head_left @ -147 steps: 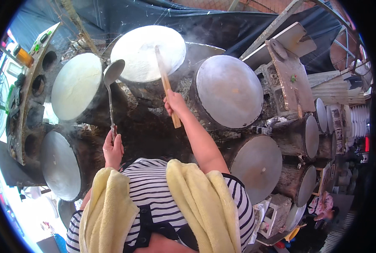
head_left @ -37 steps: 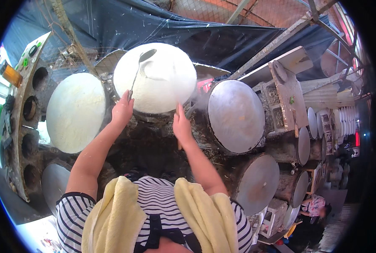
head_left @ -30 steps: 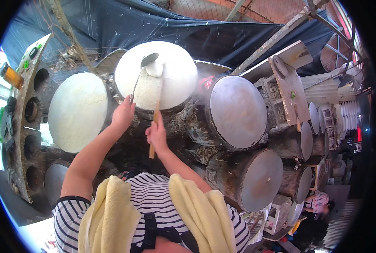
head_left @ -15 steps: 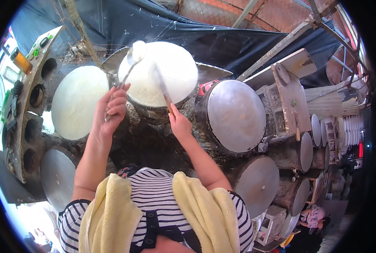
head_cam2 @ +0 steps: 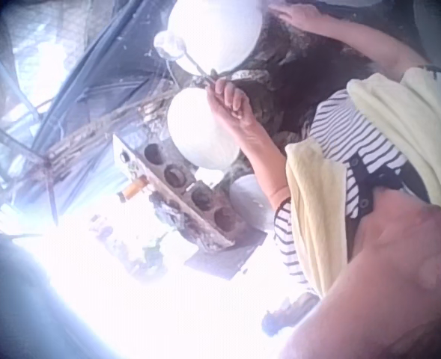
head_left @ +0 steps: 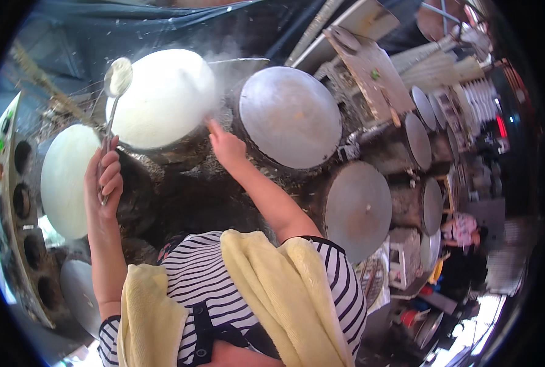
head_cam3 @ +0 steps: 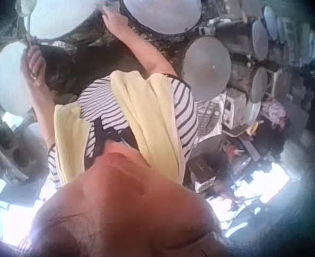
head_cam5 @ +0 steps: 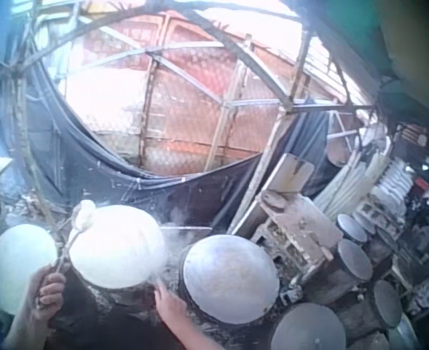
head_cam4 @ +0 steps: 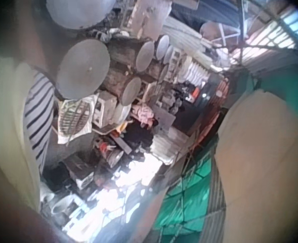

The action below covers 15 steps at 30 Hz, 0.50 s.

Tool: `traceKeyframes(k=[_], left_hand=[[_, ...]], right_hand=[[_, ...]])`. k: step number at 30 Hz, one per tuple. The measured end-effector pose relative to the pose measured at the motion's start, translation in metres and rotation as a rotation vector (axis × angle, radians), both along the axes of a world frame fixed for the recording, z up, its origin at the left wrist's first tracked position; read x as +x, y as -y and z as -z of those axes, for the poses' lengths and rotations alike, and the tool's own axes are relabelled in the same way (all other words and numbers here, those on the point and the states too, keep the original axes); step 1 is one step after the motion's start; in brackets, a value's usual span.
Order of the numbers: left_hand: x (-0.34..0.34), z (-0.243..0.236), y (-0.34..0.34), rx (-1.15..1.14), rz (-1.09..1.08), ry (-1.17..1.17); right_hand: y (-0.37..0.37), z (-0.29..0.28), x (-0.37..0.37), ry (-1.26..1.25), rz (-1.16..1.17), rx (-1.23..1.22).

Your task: The person ladles batter onto multiple hot griddles, spreads it into thin circles, and flips the crepes as they cook. Finished crepes are removed and stacked on a tray while new batter is continuously applied to the griddles.

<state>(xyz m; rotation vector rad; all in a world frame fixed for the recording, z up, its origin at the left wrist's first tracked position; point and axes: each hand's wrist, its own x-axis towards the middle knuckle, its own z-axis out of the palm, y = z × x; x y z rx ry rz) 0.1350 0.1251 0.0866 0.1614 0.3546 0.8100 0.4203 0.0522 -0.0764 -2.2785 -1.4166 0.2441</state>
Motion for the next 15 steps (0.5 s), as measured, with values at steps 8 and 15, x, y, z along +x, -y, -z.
traceKeyframes(k=[8, 15], left_hand=[[0.003, 0.012, 0.007, 0.076, 0.122, -0.176], [0.022, 0.005, 0.031, 0.080, 0.255, -0.227]], right_hand=[[0.161, -0.001, 0.032, -0.960, 0.730, 0.665], [0.212, 0.014, -0.039, -1.295, 0.496, 0.504]])
